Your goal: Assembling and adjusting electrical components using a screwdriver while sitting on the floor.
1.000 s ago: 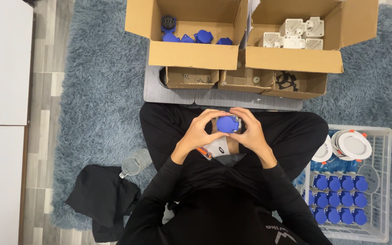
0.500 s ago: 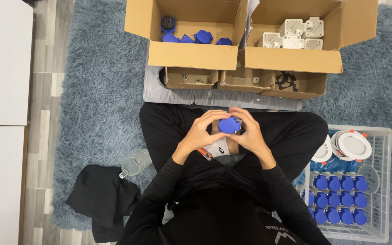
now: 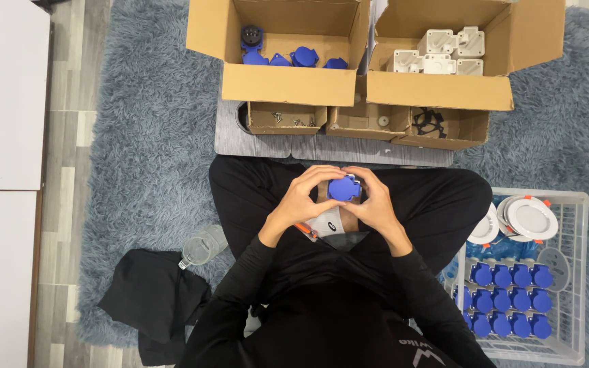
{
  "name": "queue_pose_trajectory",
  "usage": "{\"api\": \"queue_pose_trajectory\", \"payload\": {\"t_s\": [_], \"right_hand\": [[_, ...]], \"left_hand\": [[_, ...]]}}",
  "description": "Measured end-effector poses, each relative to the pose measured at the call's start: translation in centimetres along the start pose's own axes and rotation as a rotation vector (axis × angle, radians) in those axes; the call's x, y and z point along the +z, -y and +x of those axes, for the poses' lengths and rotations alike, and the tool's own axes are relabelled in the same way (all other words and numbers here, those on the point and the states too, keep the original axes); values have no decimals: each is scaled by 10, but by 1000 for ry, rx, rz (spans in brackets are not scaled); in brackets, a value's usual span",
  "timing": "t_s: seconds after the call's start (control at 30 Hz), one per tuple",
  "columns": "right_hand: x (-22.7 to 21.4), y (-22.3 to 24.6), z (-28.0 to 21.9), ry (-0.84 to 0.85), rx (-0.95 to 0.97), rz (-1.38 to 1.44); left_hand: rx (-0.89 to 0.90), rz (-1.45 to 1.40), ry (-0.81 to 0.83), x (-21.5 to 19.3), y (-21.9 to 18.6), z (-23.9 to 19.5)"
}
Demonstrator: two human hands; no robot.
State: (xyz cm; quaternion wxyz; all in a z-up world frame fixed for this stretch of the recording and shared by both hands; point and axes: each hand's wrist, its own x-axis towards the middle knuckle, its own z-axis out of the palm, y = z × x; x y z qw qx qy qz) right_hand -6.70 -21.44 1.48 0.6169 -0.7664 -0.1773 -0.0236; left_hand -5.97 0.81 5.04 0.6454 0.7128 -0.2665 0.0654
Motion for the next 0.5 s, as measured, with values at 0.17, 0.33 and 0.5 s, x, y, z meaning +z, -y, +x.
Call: {"api": "queue_pose_trajectory", "payload": {"t_s": [0.17,0.33,0.5], "right_hand": [[-1,0,1,-2,-12,1],[-1,-1,1,-10,-37,7],[2,-5,0,-19,-34,44]], "left_hand": [[-9,-8,-1,0,4,0],[-29,-40,-3,-2,9,-4],[-50,-57,-11,-2,12,-5]]}}
